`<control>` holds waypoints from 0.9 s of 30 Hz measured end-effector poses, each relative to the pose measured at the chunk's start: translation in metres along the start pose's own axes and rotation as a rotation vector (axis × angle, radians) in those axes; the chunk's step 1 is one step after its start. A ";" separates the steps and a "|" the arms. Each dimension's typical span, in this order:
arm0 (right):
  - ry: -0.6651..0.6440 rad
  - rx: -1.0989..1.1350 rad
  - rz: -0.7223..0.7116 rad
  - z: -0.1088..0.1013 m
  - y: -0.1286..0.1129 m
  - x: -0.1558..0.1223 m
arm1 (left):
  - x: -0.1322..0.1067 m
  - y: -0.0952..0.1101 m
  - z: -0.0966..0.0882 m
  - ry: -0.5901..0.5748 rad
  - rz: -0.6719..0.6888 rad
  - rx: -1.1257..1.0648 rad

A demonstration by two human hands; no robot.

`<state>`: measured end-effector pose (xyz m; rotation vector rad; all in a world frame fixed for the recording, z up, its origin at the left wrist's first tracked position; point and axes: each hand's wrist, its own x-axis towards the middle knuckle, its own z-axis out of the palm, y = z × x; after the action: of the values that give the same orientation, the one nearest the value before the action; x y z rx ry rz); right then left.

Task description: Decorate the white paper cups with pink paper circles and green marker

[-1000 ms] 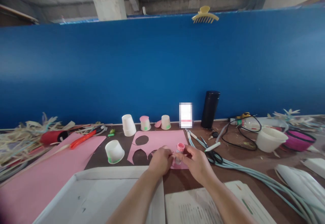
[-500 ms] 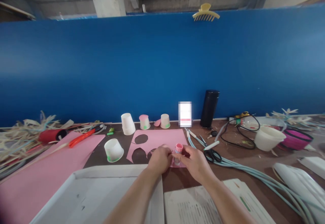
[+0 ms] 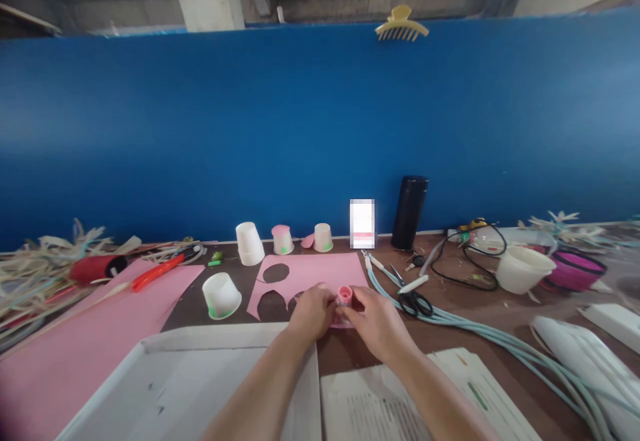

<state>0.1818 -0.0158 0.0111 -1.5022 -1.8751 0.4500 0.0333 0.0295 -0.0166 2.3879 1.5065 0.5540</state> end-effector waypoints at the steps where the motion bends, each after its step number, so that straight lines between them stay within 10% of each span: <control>1: -0.002 -0.010 -0.002 0.000 -0.001 0.000 | 0.000 0.000 0.000 0.002 0.000 -0.002; 27: 0.015 0.019 0.018 -0.007 0.001 0.003 | -0.001 0.003 -0.003 -0.021 -0.024 0.000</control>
<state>0.1873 -0.0140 0.0164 -1.5068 -1.8422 0.4628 0.0342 0.0269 -0.0129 2.3649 1.5250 0.5214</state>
